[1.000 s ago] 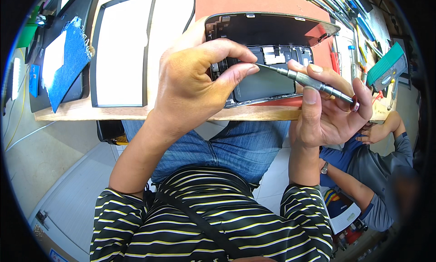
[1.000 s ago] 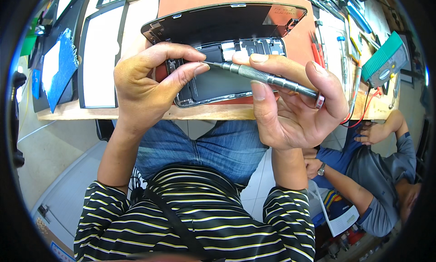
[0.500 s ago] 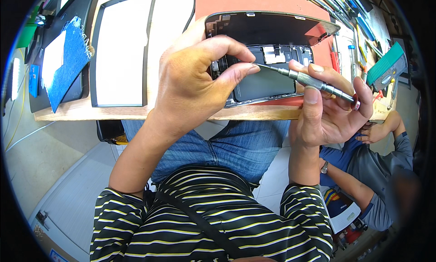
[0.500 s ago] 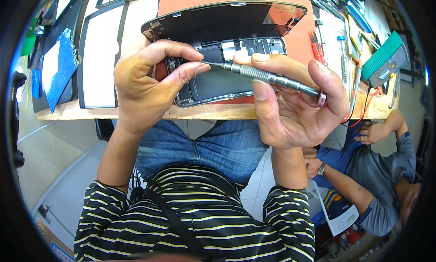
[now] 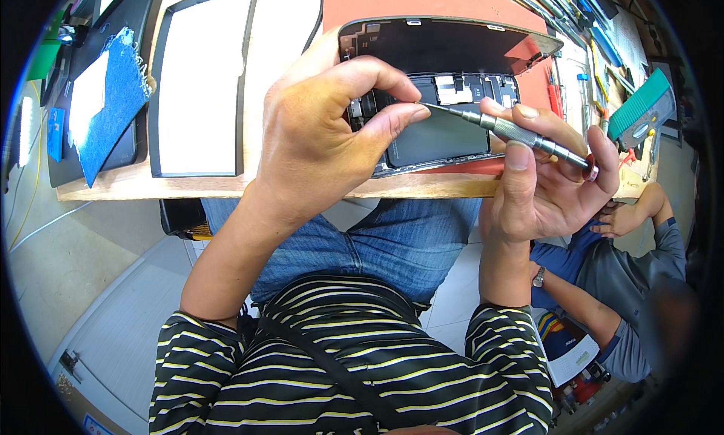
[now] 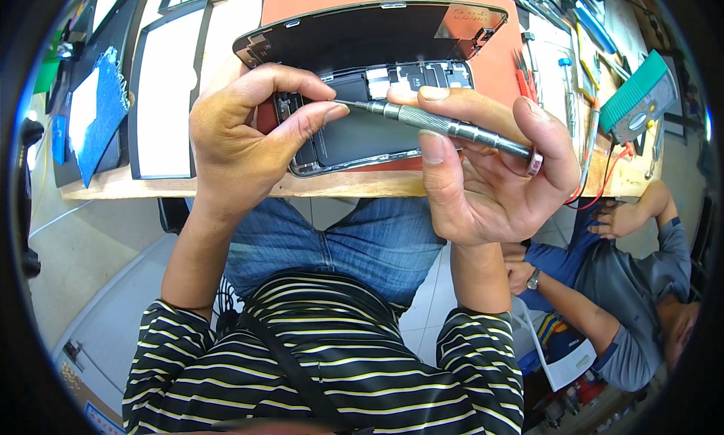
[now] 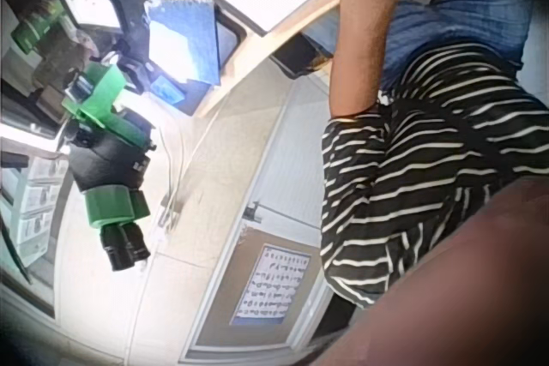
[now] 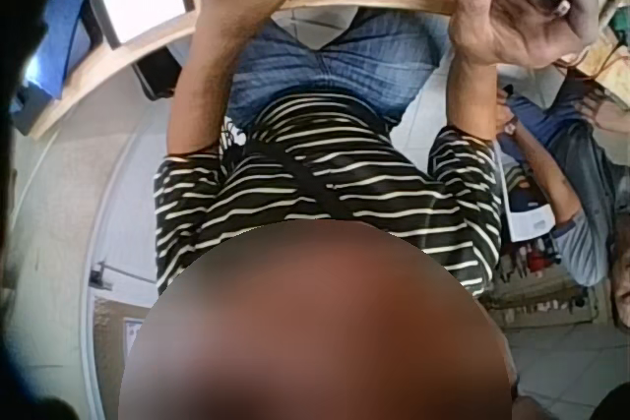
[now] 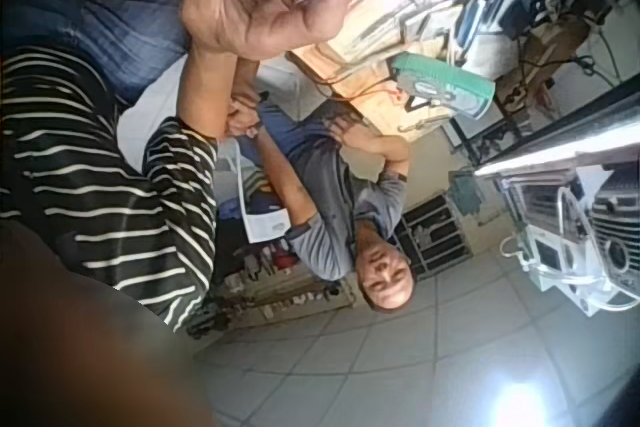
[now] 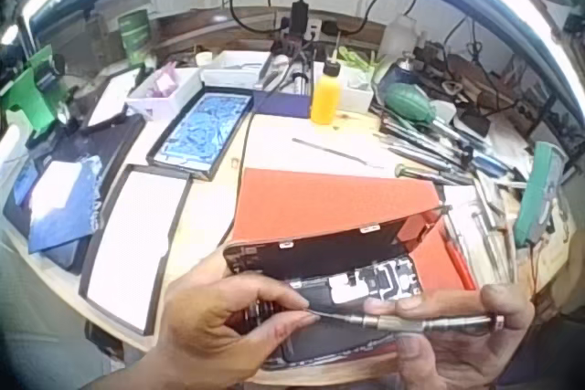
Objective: The person applies pink adhesive tape to a new phone battery, trims the excess with scissors, and peels off the backing. They then place the battery into the phone chassis and connect the battery connector using a screwdriver.
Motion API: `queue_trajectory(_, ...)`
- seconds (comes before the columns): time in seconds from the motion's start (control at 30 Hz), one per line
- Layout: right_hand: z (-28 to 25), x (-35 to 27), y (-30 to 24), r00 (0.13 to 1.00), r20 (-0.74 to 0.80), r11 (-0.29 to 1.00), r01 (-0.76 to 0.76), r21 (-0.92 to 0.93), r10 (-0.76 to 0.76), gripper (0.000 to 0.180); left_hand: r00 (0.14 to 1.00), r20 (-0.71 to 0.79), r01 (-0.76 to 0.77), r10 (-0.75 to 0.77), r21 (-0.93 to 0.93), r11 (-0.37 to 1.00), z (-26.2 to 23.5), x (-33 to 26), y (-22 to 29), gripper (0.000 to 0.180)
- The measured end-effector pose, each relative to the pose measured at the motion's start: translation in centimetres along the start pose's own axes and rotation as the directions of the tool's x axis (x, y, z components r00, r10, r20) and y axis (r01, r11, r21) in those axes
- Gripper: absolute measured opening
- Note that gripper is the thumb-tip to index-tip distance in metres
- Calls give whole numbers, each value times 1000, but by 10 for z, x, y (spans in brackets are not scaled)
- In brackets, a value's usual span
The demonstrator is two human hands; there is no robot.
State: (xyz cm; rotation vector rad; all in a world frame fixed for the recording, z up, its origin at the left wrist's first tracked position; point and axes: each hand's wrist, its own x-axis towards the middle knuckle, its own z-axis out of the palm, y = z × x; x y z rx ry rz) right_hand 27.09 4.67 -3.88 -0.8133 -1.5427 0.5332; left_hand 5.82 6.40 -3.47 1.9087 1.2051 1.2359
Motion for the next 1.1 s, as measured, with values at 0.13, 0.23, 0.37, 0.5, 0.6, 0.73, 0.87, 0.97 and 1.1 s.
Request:
queue_trajectory(0.13, -1, 2, -2, 998, -55, 999, -41, 2, 41, 65, 999, -14, 39, -39, -19, 999, 1, -1, 1, 15)
queue_trajectory(0.23, 1, 2, -2, 994, -91, 998, -66, -16, 64, 67, 1000, -6, 27, -27, -10, 1000, 0, 0, 1, 14)
queue_trajectory(0.37, 2, 3, -3, 991, -112, 997, -72, -21, 69, 67, 1000, -8, 8, -8, -5, 1000, -1, 0, 0, 14)
queue_trajectory(0.5, 3, 3, -2, 992, -103, 997, -74, -12, 72, 66, 998, -30, -55, 55, 4, 998, 1, 3, -3, 14)
queue_trajectory(0.6, 3, 3, -1, 993, -101, 997, -70, -16, 68, 66, 1000, -10, 28, -28, -31, 999, 1, -1, 1, 14)
queue_trajectory(0.73, 3, 2, -2, 993, -99, 997, -69, -26, 66, 66, 998, -35, 56, -59, -89, 994, 3, 0, 1, 13)
queue_trajectory(0.87, 3, 4, -2, 993, -101, 998, -57, -23, 54, 69, 994, -14, 109, -110, -72, 991, 2, -1, 4, 14)
queue_trajectory(0.97, -7, 17, -8, 998, -66, 998, -8, -61, 4, 70, 999, -33, -6, 7, 18, 1000, -2, 3, 3, 16)
queue_trajectory(1.1, -23, 47, -20, 999, -36, 969, 23, -247, -33, 62, 999, -31, -32, 36, 102, 994, -9, 5, 10, 18)
